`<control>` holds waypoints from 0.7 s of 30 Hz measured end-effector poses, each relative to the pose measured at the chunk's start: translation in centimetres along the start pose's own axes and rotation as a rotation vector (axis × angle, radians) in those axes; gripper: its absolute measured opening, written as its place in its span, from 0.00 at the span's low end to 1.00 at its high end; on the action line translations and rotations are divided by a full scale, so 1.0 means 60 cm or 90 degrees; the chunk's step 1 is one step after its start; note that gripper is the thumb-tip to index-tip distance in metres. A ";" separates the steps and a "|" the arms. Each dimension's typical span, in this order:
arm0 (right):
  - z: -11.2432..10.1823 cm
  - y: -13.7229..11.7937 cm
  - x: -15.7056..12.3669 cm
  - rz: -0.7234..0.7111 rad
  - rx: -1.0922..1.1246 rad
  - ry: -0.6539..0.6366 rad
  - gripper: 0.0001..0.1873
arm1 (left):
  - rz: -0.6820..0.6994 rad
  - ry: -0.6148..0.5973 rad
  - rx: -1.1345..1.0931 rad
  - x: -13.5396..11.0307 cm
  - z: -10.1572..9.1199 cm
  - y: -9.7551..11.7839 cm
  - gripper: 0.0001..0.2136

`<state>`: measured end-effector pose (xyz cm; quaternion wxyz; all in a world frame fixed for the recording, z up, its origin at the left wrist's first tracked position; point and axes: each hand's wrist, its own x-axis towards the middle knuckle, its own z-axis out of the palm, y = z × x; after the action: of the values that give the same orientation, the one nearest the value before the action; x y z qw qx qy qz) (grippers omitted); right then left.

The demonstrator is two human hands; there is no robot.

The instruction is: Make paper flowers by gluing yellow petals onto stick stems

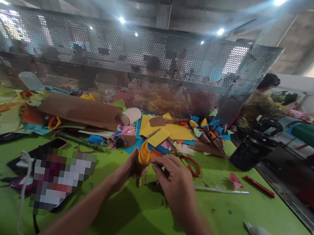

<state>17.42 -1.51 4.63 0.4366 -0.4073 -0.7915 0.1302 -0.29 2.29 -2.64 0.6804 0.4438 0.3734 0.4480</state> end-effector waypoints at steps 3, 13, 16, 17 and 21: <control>-0.007 0.005 0.002 0.017 0.001 0.028 0.06 | 0.024 -0.003 0.023 -0.004 0.002 0.009 0.36; -0.001 0.020 0.016 0.028 0.029 0.017 0.06 | 0.024 0.008 -0.140 -0.020 -0.007 0.047 0.21; -0.002 0.023 0.022 0.032 0.046 0.012 0.06 | 0.044 0.049 -0.136 -0.019 -0.011 0.043 0.18; -0.002 0.026 0.023 0.032 0.055 0.011 0.07 | 0.061 0.072 -0.128 -0.018 -0.012 0.041 0.16; -0.001 0.040 0.022 0.048 0.078 0.012 0.07 | 0.098 0.108 -0.090 -0.010 -0.013 0.034 0.17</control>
<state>18.34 0.98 4.07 0.4631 -0.4106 -0.7619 0.1911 -1.78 2.33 -0.93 0.6397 0.3827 0.3619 0.5597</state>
